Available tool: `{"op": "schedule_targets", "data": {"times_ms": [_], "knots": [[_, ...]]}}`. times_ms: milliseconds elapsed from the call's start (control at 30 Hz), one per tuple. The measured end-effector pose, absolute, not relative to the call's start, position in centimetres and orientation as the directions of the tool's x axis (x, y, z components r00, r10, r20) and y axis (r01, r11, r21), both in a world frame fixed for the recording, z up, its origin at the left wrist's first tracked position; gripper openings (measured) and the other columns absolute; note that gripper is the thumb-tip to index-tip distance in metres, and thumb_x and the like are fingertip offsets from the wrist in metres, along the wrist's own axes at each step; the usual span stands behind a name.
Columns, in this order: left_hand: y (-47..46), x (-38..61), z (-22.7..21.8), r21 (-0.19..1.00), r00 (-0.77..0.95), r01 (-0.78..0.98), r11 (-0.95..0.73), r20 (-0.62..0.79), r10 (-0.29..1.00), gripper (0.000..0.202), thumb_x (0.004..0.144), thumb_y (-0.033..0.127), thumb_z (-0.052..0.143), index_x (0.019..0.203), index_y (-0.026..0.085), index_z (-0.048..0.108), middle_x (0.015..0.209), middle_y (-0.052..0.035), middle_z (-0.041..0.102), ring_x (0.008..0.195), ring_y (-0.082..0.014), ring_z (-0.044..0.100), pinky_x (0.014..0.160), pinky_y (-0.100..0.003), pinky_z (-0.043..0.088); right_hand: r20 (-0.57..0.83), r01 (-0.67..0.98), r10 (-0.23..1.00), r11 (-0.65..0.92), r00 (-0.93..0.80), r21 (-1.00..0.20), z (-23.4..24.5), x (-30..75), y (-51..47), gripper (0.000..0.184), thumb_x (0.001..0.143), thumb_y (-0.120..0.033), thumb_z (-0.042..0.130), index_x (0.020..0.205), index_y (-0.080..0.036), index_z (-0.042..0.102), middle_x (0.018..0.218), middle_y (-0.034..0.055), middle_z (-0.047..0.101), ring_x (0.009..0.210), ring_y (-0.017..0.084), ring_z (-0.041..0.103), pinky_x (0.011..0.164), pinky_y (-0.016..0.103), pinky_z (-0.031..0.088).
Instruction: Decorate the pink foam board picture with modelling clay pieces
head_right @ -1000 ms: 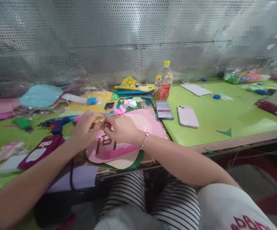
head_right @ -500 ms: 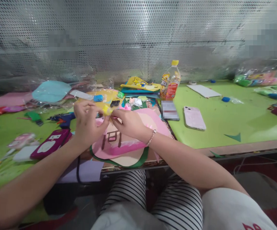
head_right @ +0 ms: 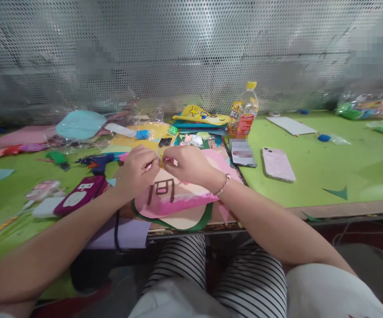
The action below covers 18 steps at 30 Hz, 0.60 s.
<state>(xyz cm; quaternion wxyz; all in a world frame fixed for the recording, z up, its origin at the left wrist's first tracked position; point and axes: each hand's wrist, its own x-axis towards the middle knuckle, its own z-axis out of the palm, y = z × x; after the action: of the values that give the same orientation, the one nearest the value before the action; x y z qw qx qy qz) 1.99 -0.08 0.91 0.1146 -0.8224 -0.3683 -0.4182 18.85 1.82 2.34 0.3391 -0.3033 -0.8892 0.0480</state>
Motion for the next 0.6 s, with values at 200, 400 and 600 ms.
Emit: {"op": "schedule_targets", "data": {"times_ms": [200,400,600], "knots": [[-0.6,2.0,1.1,0.230,0.403,0.659,-0.716,0.696,0.594,0.027,0.074,0.008,0.042,0.055,0.021,0.027,0.053,0.0022,0.033,0.058,-0.0141,0.037,0.056,-0.029,0.030,0.506,0.532,0.594,0.799,-0.626,-0.280,2.3,18.8,1.2,0.016,0.078,-0.020,0.044,0.062,-0.016,0.047,0.058,-0.0019,0.049,0.053,0.008,0.035,0.053,0.023,0.023],[-1.7,2.1,1.0,0.228,0.432,0.676,-0.701,0.648,0.627,0.022,0.079,0.011,0.039,0.060,0.020,0.033,0.060,0.0010,0.041,0.063,-0.0135,0.042,0.058,-0.028,0.033,0.510,0.550,0.542,0.821,-0.668,-0.152,1.5,18.7,0.8,0.018,0.084,-0.023,0.038,0.071,-0.016,0.049,0.061,-0.0007,0.048,0.053,0.009,0.032,0.052,0.025,0.021],[-1.6,1.9,1.1,0.274,0.396,0.668,-0.692,0.656,0.642,0.025,0.075,0.011,0.040,0.055,0.021,0.030,0.054,0.0026,0.036,0.054,-0.0119,0.037,0.052,-0.028,0.030,0.569,0.527,0.435,0.850,-0.698,-0.004,1.3,18.8,0.8,0.022,0.088,-0.024,0.035,0.075,-0.017,0.052,0.063,0.0002,0.050,0.053,0.011,0.034,0.051,0.027,0.020]]}}
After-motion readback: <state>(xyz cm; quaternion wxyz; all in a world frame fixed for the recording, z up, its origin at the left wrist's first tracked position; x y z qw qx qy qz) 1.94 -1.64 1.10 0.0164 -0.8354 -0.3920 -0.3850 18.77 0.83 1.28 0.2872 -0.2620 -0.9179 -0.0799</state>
